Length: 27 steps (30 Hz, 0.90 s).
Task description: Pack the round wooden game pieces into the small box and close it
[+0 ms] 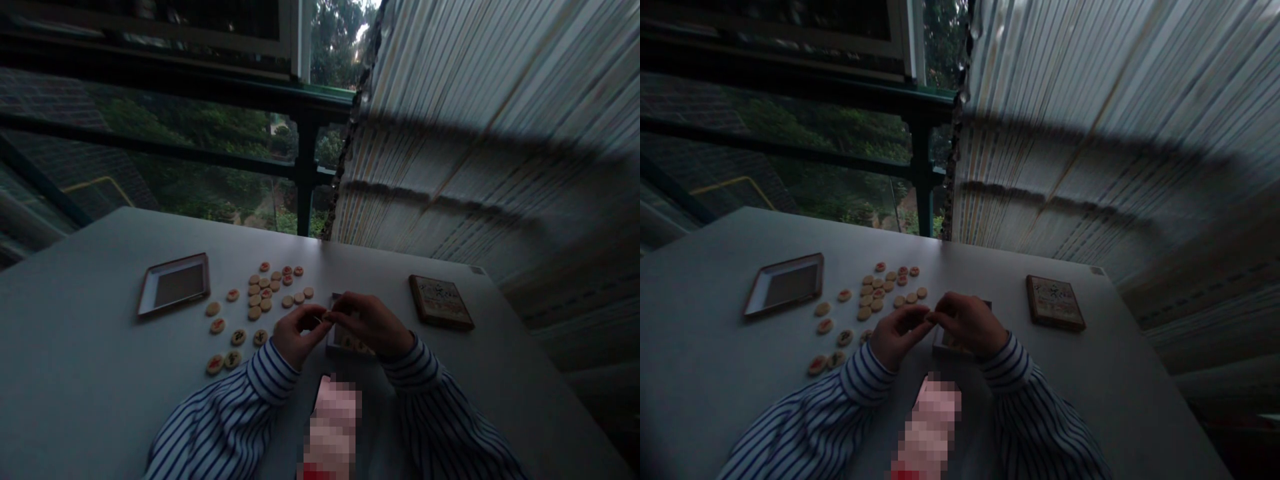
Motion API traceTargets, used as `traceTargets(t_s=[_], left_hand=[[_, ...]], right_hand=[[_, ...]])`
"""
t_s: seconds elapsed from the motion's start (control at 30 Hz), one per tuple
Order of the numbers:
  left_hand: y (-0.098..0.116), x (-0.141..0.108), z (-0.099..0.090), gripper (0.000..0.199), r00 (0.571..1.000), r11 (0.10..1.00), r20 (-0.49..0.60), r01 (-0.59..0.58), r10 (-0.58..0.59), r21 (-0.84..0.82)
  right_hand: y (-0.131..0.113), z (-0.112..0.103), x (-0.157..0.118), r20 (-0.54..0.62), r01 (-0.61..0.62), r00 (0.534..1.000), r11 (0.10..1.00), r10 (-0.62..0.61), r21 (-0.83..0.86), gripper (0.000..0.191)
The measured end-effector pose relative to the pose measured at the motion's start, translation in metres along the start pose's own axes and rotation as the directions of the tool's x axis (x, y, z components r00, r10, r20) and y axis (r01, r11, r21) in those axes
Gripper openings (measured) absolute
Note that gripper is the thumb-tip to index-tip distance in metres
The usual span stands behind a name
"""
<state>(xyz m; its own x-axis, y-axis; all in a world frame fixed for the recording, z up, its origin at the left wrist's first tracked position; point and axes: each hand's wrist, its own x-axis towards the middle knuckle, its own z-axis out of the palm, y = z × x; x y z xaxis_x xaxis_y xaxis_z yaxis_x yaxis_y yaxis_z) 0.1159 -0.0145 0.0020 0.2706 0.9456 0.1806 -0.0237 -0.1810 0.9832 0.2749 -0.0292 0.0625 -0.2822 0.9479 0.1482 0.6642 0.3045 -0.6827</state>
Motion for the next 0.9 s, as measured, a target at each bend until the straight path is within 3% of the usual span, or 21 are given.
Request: traceTargets(t_s=[0.2, 0.6, 0.9], left_hand=[[0.0046, 0.0001, 0.0012, 0.024, 0.993, 0.985, -0.03, 0.106, -0.111, -0.137], [0.0063, -0.0009, 0.0022, 0.025, 0.985, 0.97, -0.059, 0.151, -0.165, -0.192], [0.0049, -0.0002, -0.0007, 0.029, 0.984, 0.959, 0.004, 0.175, -0.178, -0.222]], right_hand=[[-0.0001, -0.0001, 0.0, 0.036, 0.018, 0.999, 1.0, -0.019, 0.019, 0.016], [0.0002, 0.003, 0.0008, 0.022, -0.001, 1.0, 0.997, 0.0, 0.076, 0.016], [-0.0001, 0.0027, 0.0011, -0.038, -0.011, 0.999, 0.996, 0.014, 0.084, 0.021]])
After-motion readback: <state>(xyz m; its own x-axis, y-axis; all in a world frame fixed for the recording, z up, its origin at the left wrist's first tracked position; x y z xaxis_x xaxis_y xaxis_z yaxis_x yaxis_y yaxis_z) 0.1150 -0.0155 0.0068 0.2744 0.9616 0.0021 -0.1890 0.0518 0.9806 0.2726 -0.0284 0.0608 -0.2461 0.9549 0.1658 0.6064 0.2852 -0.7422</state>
